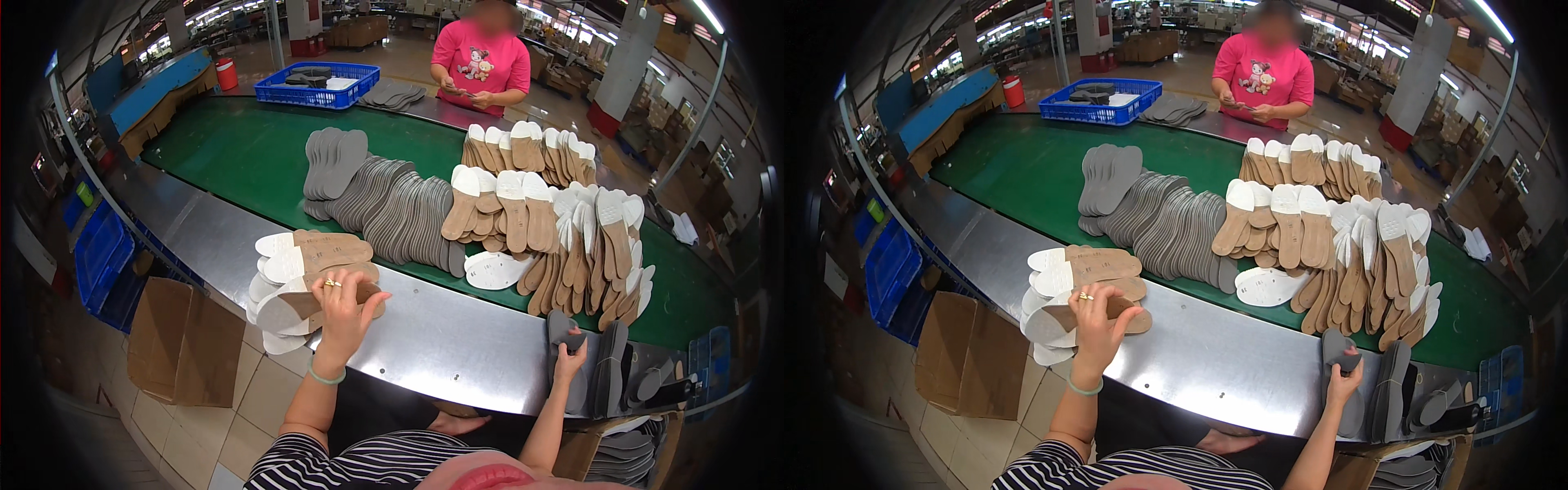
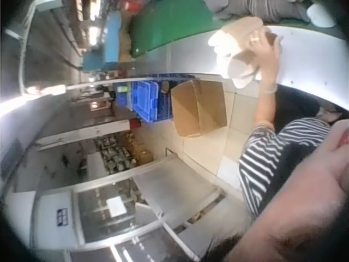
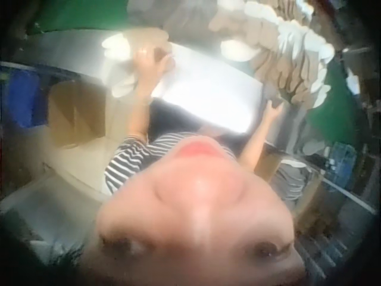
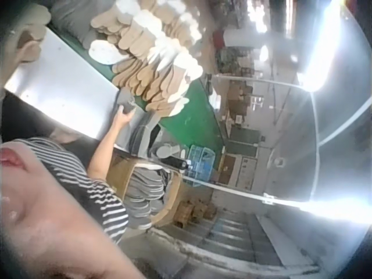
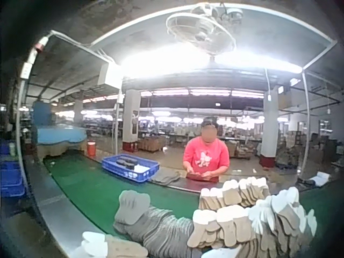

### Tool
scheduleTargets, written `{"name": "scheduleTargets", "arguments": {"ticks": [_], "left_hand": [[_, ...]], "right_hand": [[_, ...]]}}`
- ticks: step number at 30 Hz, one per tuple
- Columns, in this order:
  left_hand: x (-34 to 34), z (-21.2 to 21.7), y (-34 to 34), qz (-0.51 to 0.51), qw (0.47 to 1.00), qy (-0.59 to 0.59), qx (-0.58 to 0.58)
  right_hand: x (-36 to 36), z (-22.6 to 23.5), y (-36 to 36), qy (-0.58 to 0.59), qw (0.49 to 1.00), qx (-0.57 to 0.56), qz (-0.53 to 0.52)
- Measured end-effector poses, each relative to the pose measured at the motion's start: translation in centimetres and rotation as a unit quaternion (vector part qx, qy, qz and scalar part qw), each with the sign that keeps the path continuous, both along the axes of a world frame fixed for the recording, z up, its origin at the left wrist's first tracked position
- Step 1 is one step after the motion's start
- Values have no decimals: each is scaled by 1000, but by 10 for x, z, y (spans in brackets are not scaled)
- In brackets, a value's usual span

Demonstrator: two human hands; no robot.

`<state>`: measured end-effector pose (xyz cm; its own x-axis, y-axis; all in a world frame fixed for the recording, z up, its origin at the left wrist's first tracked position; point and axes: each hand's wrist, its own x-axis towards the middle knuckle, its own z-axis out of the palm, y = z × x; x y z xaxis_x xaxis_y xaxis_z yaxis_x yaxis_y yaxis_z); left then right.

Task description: The worker is sorting and stacking shoe insole components at a manufacturing assembly line.

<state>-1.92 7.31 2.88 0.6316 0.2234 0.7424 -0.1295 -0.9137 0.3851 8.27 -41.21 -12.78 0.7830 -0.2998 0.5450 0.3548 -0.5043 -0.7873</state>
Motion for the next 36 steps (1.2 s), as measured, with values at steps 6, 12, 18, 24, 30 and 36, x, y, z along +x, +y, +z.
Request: {"name": "scheduleTargets", "arguments": {"ticks": [6,12,18,24,30,36], "left_hand": [[-34,65,-47,-278,930,-118,-211],[44,-20,-86,-352,644,31,-678],[85,-125,-105,-256,619,178,-721],[102,-187,-101,-251,807,177,-505],[96,-172,-100,-291,783,197,-514],[95,-175,-94,-304,761,204,-535]], "right_hand": [[-8,12,-1,54,997,-55,-30],[-6,11,2,-14,996,79,33],[-12,17,2,0,997,72,7],[-11,12,4,-2,996,94,-5],[-10,6,-21,-39,999,26,7],[-11,43,-21,111,955,246,124]]}}
